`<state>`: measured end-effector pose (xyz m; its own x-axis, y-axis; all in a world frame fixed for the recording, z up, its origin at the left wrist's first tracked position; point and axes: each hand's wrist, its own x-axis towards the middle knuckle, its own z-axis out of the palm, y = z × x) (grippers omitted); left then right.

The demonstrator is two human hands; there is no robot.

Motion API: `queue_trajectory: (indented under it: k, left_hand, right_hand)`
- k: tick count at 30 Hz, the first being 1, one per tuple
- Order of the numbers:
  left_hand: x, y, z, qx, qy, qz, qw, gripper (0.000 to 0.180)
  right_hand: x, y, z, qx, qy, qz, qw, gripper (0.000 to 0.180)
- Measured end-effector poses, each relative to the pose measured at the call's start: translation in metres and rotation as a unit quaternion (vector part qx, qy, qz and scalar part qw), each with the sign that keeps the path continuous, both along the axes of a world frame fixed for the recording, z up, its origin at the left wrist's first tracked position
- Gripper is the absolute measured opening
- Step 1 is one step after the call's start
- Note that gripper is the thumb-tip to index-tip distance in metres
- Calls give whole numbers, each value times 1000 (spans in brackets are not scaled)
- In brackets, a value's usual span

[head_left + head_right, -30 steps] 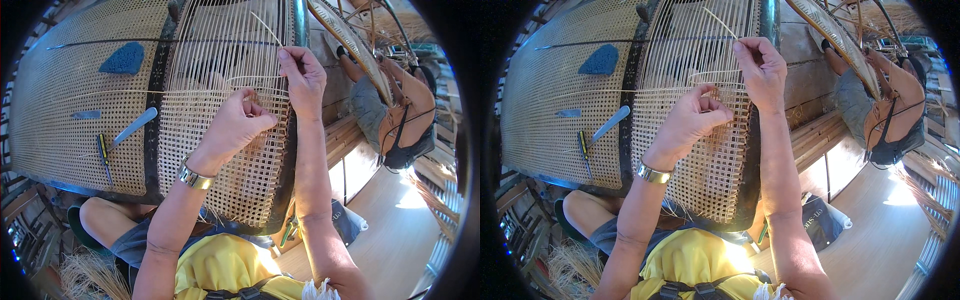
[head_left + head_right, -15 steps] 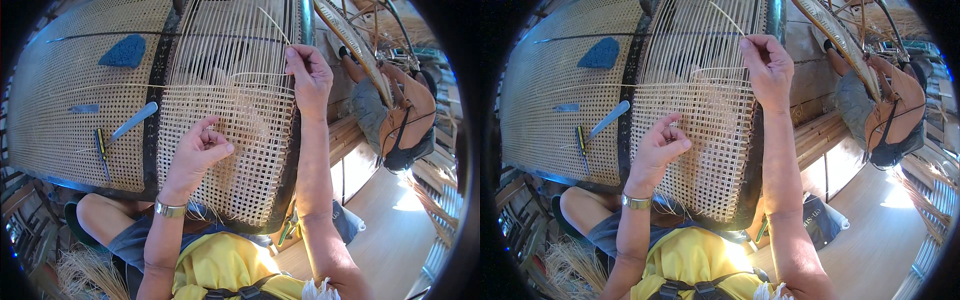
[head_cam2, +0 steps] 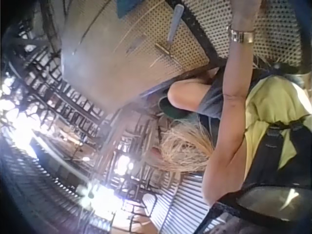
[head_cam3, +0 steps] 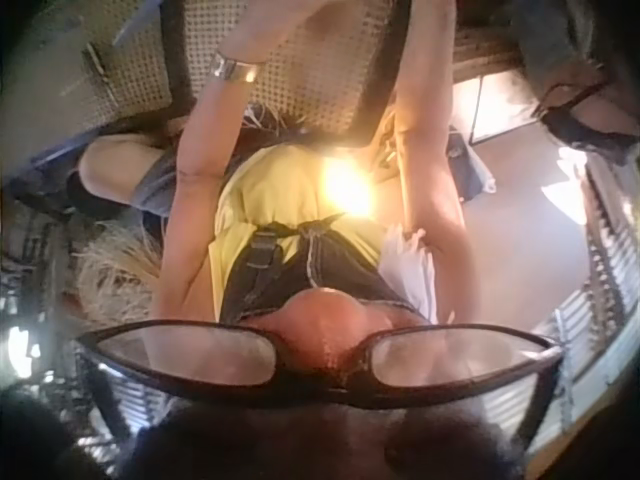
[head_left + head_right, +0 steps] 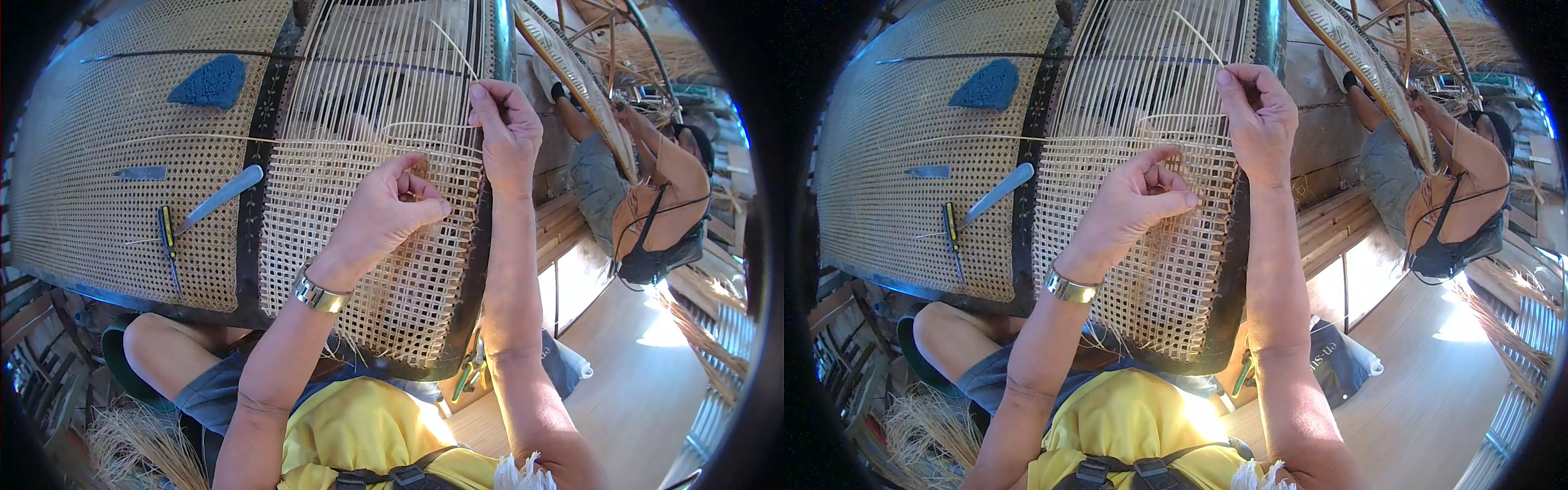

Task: Weaving cane or rattan strands into a furniture frame to create a seat.

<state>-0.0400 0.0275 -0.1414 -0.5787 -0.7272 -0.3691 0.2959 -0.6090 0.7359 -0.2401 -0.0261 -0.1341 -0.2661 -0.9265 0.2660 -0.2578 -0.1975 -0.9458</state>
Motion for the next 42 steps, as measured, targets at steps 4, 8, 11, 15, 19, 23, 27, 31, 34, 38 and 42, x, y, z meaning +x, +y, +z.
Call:
queue_trajectory:
  k: [4, 8, 11, 15, 19, 23, 27, 31, 34, 38, 42]
  left_hand:
    - [-4, 2, -3, -42, -44, 6, 998, 72]
    - [-4, 0, -4, 2, -1, 12, 1000, 71]
    - [-1, -5, 1, 44, 32, 1, 999, 70]
    - [4, -5, -4, 26, 16, -8, 1000, 70]
    - [6, -4, -10, 24, 32, -16, 999, 73]
    - [10, -8, -13, 12, 30, -44, 998, 82]
    - [13, -8, -13, 9, 54, -46, 997, 84]
    - [8, 0, -24, -16, 69, -5, 997, 76]
    - [9, -12, -31, 3, -57, 83, 995, 66]
    - [10, -31, -25, -188, -317, 114, 923, 48]
    - [-5, -53, -50, -314, -425, 128, 839, 31]
  right_hand:
    - [3, 0, 3, -3, -2, -2, 1000, 9]
    - [3, 0, 2, -4, -14, 2, 1000, 8]
    - [3, 1, 3, -3, -10, 0, 1000, 9]
    - [4, 0, 2, 0, -16, 1, 1000, 9]
    - [3, 0, 3, 0, -7, -7, 1000, 9]
    - [0, 0, 3, 10, -6, -19, 1000, 10]
    - [-1, -1, 0, 5, -1, -9, 1000, 9]
    - [2, 0, -1, 13, -6, -23, 1000, 9]
    - [-3, 0, -1, 5, 1, -13, 1000, 9]
    - [0, 0, 1, 8, -28, -3, 1000, 8]
    - [3, 1, 2, 29, 38, 1, 999, 13]
